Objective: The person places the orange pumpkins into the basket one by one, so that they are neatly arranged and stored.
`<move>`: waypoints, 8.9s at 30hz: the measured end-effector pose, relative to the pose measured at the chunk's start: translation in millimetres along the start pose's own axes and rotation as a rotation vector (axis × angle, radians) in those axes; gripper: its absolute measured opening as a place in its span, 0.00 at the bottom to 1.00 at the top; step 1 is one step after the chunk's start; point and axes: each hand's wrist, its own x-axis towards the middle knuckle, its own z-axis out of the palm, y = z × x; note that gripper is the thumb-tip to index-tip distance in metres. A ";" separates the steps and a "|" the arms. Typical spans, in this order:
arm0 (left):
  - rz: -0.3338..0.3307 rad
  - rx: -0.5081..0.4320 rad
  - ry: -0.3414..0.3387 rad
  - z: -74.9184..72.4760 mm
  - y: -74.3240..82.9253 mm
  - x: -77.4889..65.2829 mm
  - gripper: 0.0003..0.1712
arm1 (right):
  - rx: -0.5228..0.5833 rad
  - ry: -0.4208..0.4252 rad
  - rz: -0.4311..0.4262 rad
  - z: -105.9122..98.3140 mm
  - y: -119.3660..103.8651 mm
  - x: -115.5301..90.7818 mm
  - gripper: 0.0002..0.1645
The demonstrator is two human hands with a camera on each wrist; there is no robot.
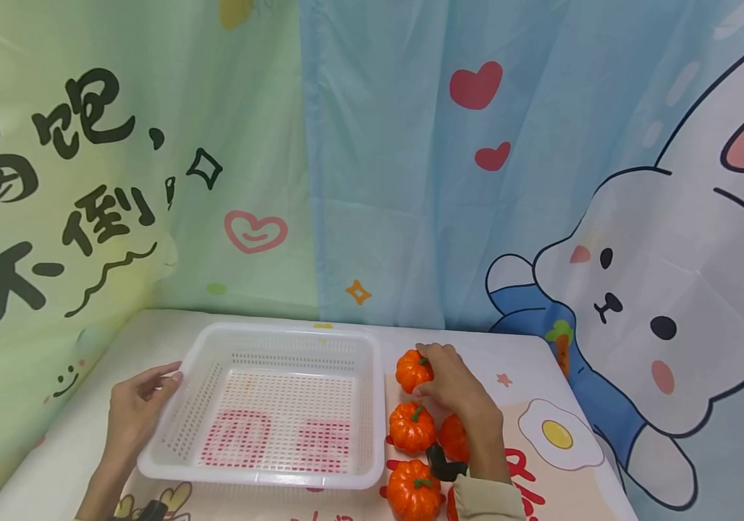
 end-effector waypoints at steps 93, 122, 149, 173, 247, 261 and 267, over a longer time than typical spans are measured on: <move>-0.001 -0.034 -0.018 -0.1 1.0 3.6 0.19 | 0.029 -0.024 -0.146 0.8 -86.0 -31.0 0.45; -0.015 -0.054 -0.009 -0.4 -1.0 -1.5 0.19 | 0.053 -0.142 -0.265 33.3 -109.2 -21.6 0.46; -0.012 -0.046 -0.003 0.6 -0.5 0.0 0.18 | 0.006 -0.172 -0.379 62.8 -128.1 -19.6 0.43; -0.015 -0.053 -0.001 0.3 -2.4 -1.0 0.18 | -0.064 -0.192 -0.447 89.2 -155.2 -17.7 0.43; -0.019 -0.040 -0.003 -0.3 1.4 -1.2 0.19 | -0.165 -0.237 -0.645 162.5 -205.5 19.7 0.36; -0.019 -0.025 0.004 0.0 0.5 0.0 0.19 | -0.146 -0.247 -0.663 172.1 -211.0 24.8 0.32; -0.021 -0.032 -0.002 -0.2 0.7 -0.8 0.20 | -0.136 -0.251 -0.677 174.3 -212.7 26.7 0.30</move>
